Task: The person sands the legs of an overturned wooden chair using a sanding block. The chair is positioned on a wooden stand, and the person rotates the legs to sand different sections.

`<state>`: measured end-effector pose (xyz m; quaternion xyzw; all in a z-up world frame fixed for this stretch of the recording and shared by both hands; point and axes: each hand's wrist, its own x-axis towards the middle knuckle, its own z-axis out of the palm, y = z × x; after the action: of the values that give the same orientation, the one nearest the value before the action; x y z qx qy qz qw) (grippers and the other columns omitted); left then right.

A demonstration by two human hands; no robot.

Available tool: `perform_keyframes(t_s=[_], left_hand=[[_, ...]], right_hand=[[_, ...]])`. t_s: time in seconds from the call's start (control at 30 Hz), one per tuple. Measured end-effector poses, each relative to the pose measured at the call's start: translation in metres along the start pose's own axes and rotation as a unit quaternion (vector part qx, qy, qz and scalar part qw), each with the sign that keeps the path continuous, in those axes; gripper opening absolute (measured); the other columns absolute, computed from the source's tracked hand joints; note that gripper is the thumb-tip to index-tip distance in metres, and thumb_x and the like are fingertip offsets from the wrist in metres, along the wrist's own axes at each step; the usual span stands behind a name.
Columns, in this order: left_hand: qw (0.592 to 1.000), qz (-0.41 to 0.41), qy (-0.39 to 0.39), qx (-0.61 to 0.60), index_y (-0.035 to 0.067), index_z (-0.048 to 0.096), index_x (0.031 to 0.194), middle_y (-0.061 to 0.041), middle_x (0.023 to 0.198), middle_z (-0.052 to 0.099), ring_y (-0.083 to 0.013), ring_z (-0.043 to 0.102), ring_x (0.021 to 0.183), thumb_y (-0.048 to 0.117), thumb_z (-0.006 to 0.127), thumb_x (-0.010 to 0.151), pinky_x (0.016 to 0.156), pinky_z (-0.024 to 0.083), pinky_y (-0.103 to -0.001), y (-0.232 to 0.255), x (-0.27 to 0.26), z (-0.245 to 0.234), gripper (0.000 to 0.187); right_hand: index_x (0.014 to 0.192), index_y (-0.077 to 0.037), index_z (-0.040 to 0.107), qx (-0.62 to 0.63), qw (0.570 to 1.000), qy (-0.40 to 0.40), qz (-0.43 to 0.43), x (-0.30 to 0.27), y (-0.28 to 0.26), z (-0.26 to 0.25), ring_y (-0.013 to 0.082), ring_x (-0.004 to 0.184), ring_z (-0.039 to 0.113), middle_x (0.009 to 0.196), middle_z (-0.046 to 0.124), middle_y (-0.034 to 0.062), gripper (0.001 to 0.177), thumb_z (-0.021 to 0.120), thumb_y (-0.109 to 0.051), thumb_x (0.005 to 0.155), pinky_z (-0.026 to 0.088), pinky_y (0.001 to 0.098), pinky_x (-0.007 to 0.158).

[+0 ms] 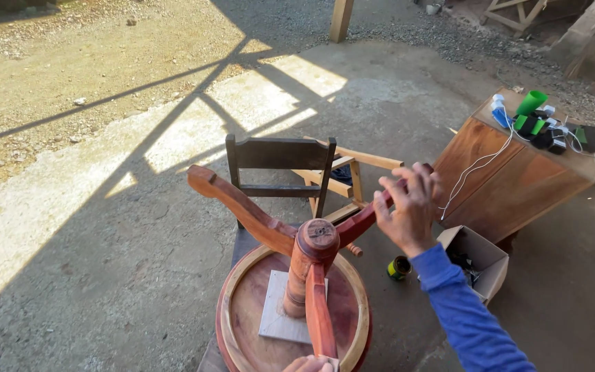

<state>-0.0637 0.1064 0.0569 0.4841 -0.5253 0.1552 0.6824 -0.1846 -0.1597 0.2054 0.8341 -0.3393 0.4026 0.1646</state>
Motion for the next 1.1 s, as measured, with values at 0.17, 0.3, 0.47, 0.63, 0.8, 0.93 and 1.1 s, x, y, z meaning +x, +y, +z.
perform_keyframes(t_s=[0.17, 0.3, 0.47, 0.63, 0.8, 0.93, 1.1], left_hand=[[0.97, 0.172, 0.106, 0.133, 0.021, 0.066, 0.116, 0.006, 0.092, 0.069, -0.0105, 0.064, 0.084, 0.018, 0.079, 0.088, 0.071, 0.06, -0.022, 0.0, -0.046, 0.01, 0.031], [0.974, 0.14, 0.092, 0.152, 0.019, 0.062, 0.118, 0.005, 0.096, 0.066, -0.0132, 0.061, 0.089, 0.019, 0.078, 0.091, 0.076, 0.058, -0.027, 0.011, -0.032, 0.003, 0.031], [0.981, 0.109, 0.054, 0.152, 0.019, 0.065, 0.113, 0.005, 0.097, 0.068, -0.0119, 0.064, 0.094, 0.019, 0.076, 0.09, 0.081, 0.06, -0.033, 0.028, -0.024, -0.01, 0.026], [0.987, 0.079, -0.037, 0.136, 0.016, 0.066, 0.114, -0.001, 0.103, 0.071, -0.0182, 0.067, 0.1, 0.026, 0.073, 0.092, 0.087, 0.06, -0.039, 0.048, 0.008, -0.042, 0.025], [0.986, 0.069, -0.096, 0.117, 0.011, 0.067, 0.119, -0.008, 0.108, 0.072, -0.0276, 0.068, 0.101, 0.029, 0.065, 0.095, 0.09, 0.059, -0.045, 0.051, 0.03, -0.069, 0.03], [0.989, 0.014, 0.018, 0.146, 0.003, 0.066, 0.119, -0.013, 0.105, 0.073, -0.0297, 0.07, 0.103, 0.02, 0.056, 0.102, 0.095, 0.059, -0.046, 0.052, 0.051, -0.091, 0.025], [0.983, -0.077, 0.092, 0.142, -0.004, 0.065, 0.12, -0.017, 0.106, 0.072, -0.0293, 0.072, 0.098, 0.014, 0.052, 0.109, 0.089, 0.059, -0.039, 0.032, 0.077, -0.116, 0.026]], right_hand=[[0.13, -0.006, 0.071, -0.011, 0.992, -0.06, 0.113, -0.009, 0.087, 0.022, 0.0351, 0.124, 0.049, 0.124, 0.058, 0.013, 0.048, 0.078, -0.025, 0.086, 0.04, 0.0484, 0.107], [0.129, -0.008, 0.068, 0.081, 0.983, -0.087, 0.14, -0.027, 0.107, 0.032, 0.031, 0.124, 0.053, 0.13, 0.058, 0.0087, 0.043, 0.075, -0.025, 0.09, 0.044, 0.0435, 0.108], [0.138, -0.008, 0.066, -0.026, 0.987, -0.14, 0.069, -0.014, 0.104, 0.023, 0.0347, 0.116, 0.052, 0.123, 0.056, 0.0139, 0.056, 0.073, -0.031, 0.087, 0.041, 0.053, 0.097], [0.116, -0.019, 0.07, -0.048, 0.981, -0.179, 0.064, -0.01, 0.128, 0.036, 0.0318, 0.119, 0.053, 0.121, 0.059, 0.0085, 0.027, 0.069, -0.036, 0.095, 0.041, 0.0525, 0.105], [0.113, -0.013, 0.067, 0.049, 0.975, -0.197, 0.086, -0.019, 0.131, 0.031, 0.0325, 0.116, 0.053, 0.122, 0.058, 0.0124, 0.027, 0.065, -0.035, 0.098, 0.042, 0.0503, 0.104], [0.114, -0.013, 0.069, 0.004, 0.973, -0.208, 0.101, -0.039, 0.119, -0.006, 0.0331, 0.11, 0.052, 0.116, 0.06, 0.0121, 0.032, 0.067, -0.04, 0.097, 0.043, 0.0502, 0.099], [0.117, -0.012, 0.073, -0.04, 0.973, -0.203, 0.103, -0.075, 0.096, -0.06, 0.0333, 0.104, 0.049, 0.111, 0.06, 0.0121, 0.043, 0.07, -0.049, 0.094, 0.044, 0.0491, 0.092]])
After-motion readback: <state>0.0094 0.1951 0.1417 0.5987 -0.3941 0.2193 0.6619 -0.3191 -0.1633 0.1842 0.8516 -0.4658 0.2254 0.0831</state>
